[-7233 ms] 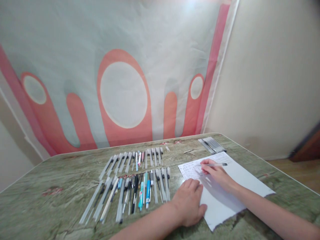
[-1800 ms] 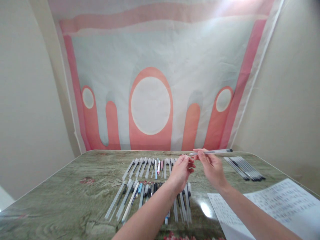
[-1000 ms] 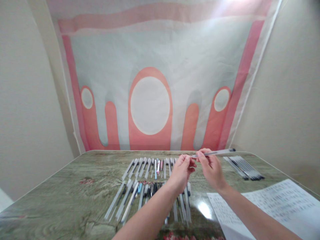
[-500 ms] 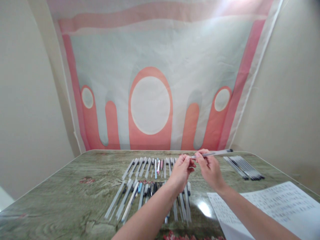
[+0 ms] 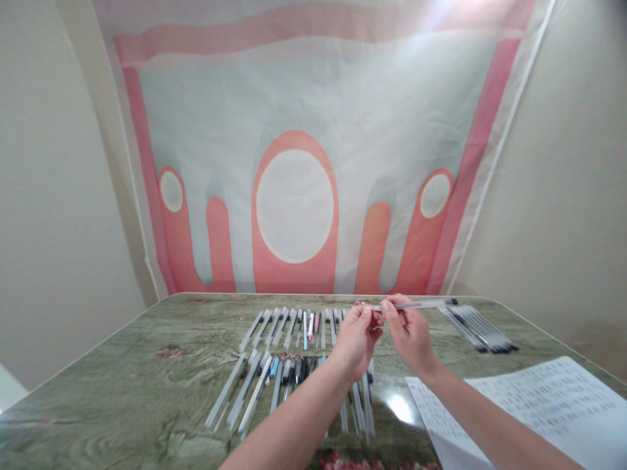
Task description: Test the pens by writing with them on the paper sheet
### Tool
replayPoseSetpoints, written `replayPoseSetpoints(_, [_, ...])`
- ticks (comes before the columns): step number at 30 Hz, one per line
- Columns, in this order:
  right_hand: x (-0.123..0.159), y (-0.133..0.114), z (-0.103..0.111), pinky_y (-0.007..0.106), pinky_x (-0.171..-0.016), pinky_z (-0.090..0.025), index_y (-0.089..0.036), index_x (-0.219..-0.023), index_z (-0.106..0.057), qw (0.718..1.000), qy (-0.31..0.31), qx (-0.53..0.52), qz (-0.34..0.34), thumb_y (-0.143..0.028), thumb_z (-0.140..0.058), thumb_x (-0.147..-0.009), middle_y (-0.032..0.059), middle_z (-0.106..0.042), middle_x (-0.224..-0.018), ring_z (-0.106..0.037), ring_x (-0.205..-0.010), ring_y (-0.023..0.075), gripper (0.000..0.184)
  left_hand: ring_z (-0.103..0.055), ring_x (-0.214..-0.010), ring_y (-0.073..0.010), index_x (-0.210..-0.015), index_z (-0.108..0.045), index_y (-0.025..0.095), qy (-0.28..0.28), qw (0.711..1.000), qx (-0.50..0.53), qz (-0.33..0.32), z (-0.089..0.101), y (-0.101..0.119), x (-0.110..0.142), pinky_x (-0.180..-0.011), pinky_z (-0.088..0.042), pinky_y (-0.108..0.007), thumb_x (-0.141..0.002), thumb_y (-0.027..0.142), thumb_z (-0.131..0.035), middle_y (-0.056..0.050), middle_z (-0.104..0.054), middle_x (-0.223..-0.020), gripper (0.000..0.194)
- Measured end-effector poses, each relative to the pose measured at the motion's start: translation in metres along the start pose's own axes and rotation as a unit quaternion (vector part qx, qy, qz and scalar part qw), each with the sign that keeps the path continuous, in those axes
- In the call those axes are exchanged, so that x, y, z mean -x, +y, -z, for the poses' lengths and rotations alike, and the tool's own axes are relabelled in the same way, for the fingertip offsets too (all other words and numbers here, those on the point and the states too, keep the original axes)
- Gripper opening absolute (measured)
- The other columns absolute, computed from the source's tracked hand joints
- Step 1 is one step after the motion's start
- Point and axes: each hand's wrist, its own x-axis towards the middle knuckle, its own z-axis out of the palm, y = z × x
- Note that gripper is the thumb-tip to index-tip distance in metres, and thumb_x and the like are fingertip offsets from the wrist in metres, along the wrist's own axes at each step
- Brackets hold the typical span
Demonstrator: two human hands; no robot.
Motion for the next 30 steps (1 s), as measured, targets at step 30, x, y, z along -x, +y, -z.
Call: replayPoseSetpoints(30, [-0.011, 0.161, -0.017, 0.038, -0.081, -0.04, -0.017, -0.104, -0.051, 0.97, -0.216, 0.098, -0.051, -0.019, -0.055, -0.069, 0.0096, -0.062, -0.096, -0.057, -0.09, 0.0225, 0.036, -0.054, -0.077, -0.0268, -0.078, -0.062, 0.018, -0.316, 0.571, -0.746, -0.131, 0.008, -0.109, 0.065, -0.071, -0.036, -0.04, -0.077, 0.039, -0.048, -0.014, -0.062, -0.08, 0.025])
